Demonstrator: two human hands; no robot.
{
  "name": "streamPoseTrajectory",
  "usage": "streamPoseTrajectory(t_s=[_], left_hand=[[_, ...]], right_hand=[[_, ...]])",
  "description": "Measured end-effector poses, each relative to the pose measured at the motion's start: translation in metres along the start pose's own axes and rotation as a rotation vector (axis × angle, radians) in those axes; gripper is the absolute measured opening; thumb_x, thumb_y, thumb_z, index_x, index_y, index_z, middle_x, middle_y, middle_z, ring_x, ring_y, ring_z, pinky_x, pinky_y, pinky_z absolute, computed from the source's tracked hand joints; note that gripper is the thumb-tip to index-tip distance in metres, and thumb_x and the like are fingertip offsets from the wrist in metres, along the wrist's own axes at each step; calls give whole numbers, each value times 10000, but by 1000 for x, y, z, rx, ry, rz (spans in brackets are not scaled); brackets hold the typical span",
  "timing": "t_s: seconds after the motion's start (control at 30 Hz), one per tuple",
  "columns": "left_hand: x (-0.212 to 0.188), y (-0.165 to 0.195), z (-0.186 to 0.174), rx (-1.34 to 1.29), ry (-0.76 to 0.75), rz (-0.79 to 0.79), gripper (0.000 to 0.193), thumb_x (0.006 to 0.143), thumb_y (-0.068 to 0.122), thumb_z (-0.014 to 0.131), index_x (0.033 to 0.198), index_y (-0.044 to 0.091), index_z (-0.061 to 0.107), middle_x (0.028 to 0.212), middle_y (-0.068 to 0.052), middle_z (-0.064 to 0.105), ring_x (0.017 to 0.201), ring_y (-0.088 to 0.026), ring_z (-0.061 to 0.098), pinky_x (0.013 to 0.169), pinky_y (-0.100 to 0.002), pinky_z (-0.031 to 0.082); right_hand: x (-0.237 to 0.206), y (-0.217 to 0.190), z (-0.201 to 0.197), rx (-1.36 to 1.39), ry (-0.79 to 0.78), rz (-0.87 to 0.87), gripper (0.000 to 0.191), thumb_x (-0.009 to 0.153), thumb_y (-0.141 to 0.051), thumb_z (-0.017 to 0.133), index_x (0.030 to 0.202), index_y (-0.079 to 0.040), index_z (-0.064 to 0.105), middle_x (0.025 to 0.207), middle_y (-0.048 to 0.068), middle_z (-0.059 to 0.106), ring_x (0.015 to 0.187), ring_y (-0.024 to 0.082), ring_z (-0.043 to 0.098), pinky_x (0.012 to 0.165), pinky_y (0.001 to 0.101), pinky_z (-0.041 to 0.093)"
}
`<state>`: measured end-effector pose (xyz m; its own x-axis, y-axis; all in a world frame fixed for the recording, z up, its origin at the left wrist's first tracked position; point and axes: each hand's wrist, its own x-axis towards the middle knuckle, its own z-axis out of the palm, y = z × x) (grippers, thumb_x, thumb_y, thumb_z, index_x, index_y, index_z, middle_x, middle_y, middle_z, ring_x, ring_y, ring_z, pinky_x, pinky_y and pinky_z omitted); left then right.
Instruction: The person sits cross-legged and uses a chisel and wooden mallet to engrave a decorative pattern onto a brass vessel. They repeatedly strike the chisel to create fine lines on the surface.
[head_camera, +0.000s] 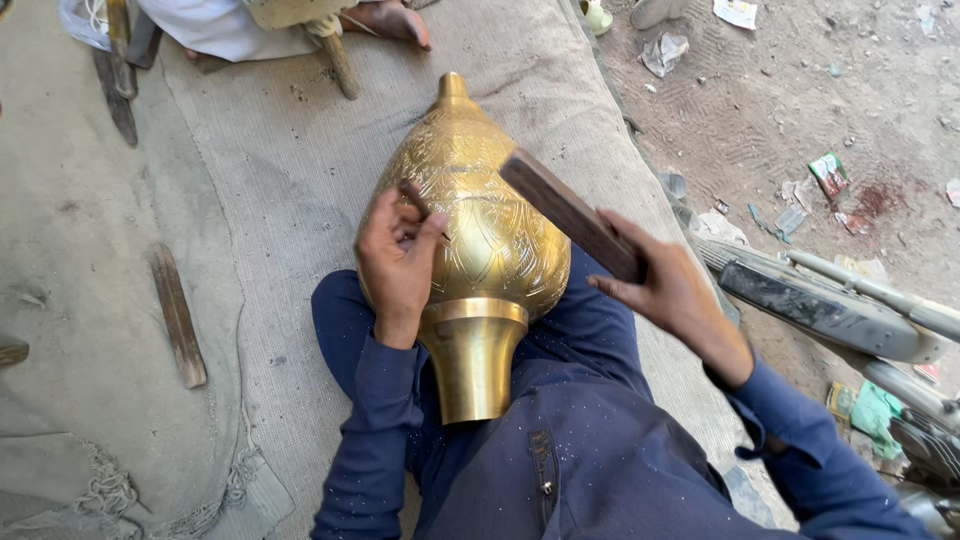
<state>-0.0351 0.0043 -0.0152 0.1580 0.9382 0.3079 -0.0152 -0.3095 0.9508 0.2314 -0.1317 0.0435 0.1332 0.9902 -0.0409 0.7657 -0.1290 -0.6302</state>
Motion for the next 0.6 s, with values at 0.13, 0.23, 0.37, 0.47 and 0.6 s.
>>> streamPoseTrajectory(t_s=[0.13, 0.23, 0.37, 0.47, 0.6], left_hand=[[20, 5, 12, 8, -268, -93, 482, 908, 19, 766, 1360, 31, 601, 883, -49, 709, 761, -103, 712, 649, -241, 610], [34, 7, 21, 89, -406, -106, 518, 876, 39, 793, 1361, 48, 611, 832, -59, 710, 698, -98, 710, 606, -252, 590], [45, 11, 24, 192, -527, -48, 527, 874, 79, 794, 1369, 67, 612, 787, -60, 727, 643, -97, 717, 567, -273, 575], [45, 11, 24, 304, -505, 16, 523, 863, 121, 830, 1347, 80, 633, 785, -58, 735, 619, -117, 717, 562, -291, 565], [44, 10, 27, 294, -476, 27, 531, 856, 148, 831, 1348, 98, 637, 808, -54, 737, 626, -122, 721, 560, -284, 573]], right_hand=[[-19, 31, 40, 217, 35, 3, 816, 801, -271, 838, 1516, -113, 479, 1364, 210, 665, 1248, 306, 656, 1018, 389, 499], [-23, 36, 49, 281, 84, -34, 772, 839, -216, 809, 1521, -89, 470, 1399, 227, 647, 1287, 288, 630, 1057, 386, 475], [-13, 33, 39, -137, -228, 513, 873, 899, -248, 789, 1666, -286, 374, 1154, 250, 756, 1086, 299, 732, 976, 383, 558], [-1, 28, 21, 206, 170, -166, 783, 853, -166, 807, 1566, -149, 484, 1317, 234, 704, 1131, 294, 703, 931, 419, 547], [20, 19, -15, 291, 94, 143, 802, 865, -233, 807, 1587, -252, 457, 1035, 197, 732, 837, 259, 709, 765, 402, 577]])
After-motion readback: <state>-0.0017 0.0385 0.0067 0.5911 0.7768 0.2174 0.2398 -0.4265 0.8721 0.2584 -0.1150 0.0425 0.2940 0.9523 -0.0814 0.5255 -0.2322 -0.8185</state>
